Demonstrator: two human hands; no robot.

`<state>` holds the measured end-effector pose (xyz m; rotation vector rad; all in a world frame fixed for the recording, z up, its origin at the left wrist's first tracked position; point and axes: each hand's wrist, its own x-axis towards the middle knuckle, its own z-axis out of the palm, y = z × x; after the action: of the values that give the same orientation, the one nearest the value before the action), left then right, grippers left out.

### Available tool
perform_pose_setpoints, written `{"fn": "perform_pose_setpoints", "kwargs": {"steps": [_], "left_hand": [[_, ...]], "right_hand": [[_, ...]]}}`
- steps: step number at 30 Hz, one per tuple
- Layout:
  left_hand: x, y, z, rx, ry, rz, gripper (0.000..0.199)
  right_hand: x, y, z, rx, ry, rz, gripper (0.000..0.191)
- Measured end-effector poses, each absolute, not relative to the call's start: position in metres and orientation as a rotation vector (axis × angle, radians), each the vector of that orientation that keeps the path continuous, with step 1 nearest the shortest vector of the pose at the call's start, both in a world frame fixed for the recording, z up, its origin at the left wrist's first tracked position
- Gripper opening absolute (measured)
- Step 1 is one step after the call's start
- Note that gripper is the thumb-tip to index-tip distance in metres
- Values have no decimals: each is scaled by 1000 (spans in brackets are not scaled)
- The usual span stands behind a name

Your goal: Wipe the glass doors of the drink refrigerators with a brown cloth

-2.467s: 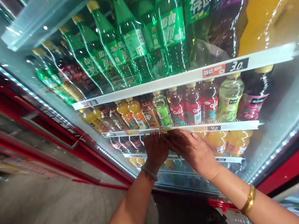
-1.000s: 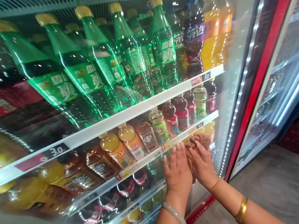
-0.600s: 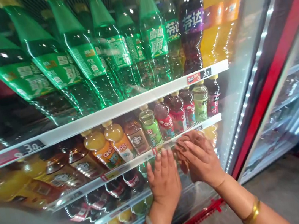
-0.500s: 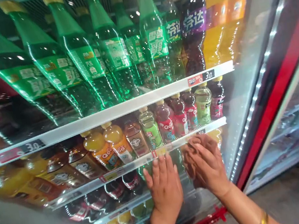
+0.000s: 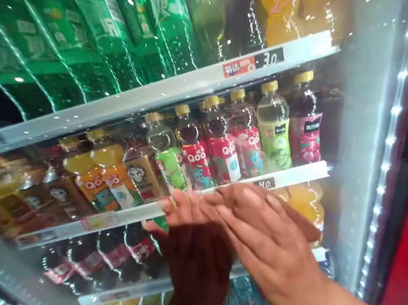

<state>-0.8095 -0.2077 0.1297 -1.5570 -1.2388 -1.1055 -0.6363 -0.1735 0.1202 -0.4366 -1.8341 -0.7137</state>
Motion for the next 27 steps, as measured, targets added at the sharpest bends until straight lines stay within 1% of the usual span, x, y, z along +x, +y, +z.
{"fn": "perform_pose_setpoints", "kwargs": {"steps": [1,4,9,13,16,18,20,27], "left_hand": [[-808,-205,129,-1543,-1223,-1091,67],[-803,-200,129,-1501,-1198,-1041,69],[-795,-197,123,-1549,-1106,-959,65],[-792,-190,118,-1522,-1079,-962,61],[-787,-184,116,-1490,-1061,-985,59],[-784,-181,112,-1473,-1052,-996,58],[-781,-179,108,-1460,-1050,-1004,59],[-780,-176,100,-1446,-1084,-950,63]], "right_hand": [[-639,-173,124,-396,-1834,-731,47],[-638,-169,132,-361,-1848,-851,44],[-624,-160,120,-399,-1768,-961,46],[-620,-152,117,-296,-1767,-1036,45],[-621,-145,114,-219,-1707,-1042,50],[-625,-141,106,-218,-1649,-1027,56],[-630,-138,98,-229,-1603,-1016,58],[-613,-130,100,-286,-1554,-1035,49]]}}
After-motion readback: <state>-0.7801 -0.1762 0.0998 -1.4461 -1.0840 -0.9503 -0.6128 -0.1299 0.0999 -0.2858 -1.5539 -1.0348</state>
